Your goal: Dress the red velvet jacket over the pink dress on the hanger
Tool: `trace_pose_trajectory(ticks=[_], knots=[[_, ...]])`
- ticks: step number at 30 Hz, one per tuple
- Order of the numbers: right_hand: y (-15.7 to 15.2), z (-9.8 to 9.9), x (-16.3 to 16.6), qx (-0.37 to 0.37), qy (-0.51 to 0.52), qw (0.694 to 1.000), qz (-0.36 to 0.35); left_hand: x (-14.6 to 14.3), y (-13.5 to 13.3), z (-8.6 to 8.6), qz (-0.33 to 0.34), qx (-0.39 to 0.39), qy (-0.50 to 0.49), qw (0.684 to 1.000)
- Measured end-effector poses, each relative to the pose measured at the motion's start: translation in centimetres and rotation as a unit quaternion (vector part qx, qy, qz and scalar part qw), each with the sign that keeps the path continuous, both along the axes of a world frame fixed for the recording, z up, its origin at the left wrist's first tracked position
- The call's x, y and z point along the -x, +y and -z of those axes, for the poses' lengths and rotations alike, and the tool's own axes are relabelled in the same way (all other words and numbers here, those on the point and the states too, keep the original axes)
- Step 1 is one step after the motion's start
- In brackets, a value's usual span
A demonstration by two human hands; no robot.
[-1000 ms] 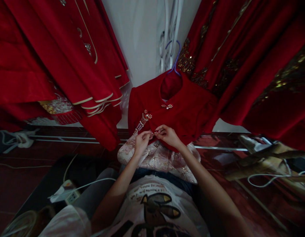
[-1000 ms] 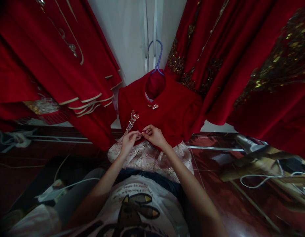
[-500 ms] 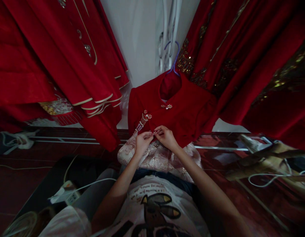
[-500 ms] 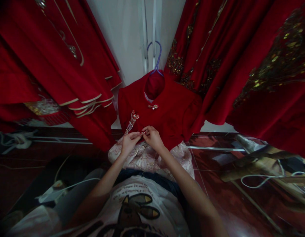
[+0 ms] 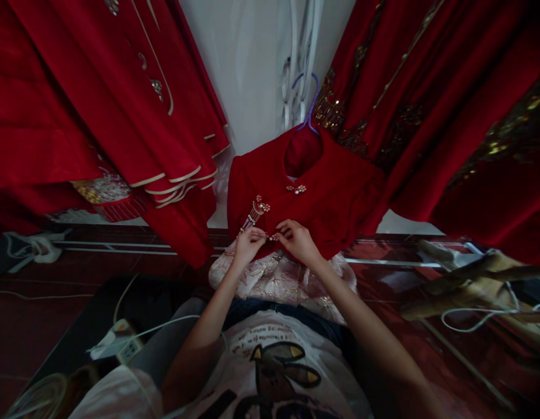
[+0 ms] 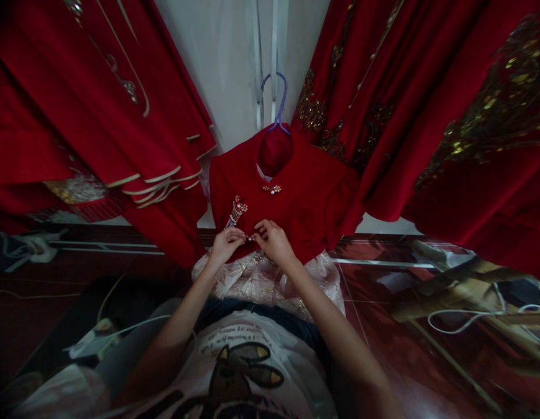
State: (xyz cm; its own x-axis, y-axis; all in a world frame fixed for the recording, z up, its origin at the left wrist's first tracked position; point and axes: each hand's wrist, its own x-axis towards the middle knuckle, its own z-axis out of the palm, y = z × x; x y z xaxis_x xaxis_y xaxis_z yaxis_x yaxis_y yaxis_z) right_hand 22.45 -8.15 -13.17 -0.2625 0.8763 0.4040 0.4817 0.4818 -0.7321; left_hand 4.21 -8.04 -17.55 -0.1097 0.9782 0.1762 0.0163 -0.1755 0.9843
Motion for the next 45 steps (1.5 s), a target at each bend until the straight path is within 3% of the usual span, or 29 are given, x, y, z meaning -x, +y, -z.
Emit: trace_pose_trajectory(ticks=[5,9,12,16,20,24,29,35,40,45], knots=[[-0.2,-3.9,-2.3,0.018,0.072,0.997,0.036,1.3,0.0,-0.6,-0.083,-0.031,0.009,0.996],[-0.4,-4.9,-3.1,0.046,0.103,0.993,0.032,0.9,-0.7,-0.7,-0.028,-0.054,0.116,0.991],[-0.4,-3.9,-3.0,0.088,0.071,0.994,-0.008,0.0,-1.3,-0.4,0.01,-0.065,0.179,0.982],[-0.1,-1.4,-2.2,0.116,-0.027,0.991,-0.066,-0.6,-1.5,0.1,0.015,-0.11,0.235,0.966],[0.2,0.3,-1.2,0.086,-0.044,0.995,-0.035,-0.6,-1.3,0.2,0.017,-0.14,0.262,0.955],[0.4,0.7,-0.7,0.09,-0.037,0.995,-0.021,-0.6,-1.0,0.2,0.026,-0.168,0.273,0.947],[0.4,0.8,-0.8,0.088,-0.008,0.996,-0.015,-0.9,-1.0,0.4,0.042,-0.159,0.232,0.959],[0.8,1.4,-0.7,0.102,0.008,0.995,-0.02,-1.4,-1.6,1.0,0.025,-0.093,0.152,0.984],[1.0,1.3,-1.1,0.118,0.006,0.992,-0.039,-1.6,-1.3,0.4,0.009,-0.08,0.127,0.989],[1.2,0.2,-2.5,0.175,0.001,0.977,-0.122,-1.1,1.4,-1.9,-0.038,-0.058,-0.069,0.995]])
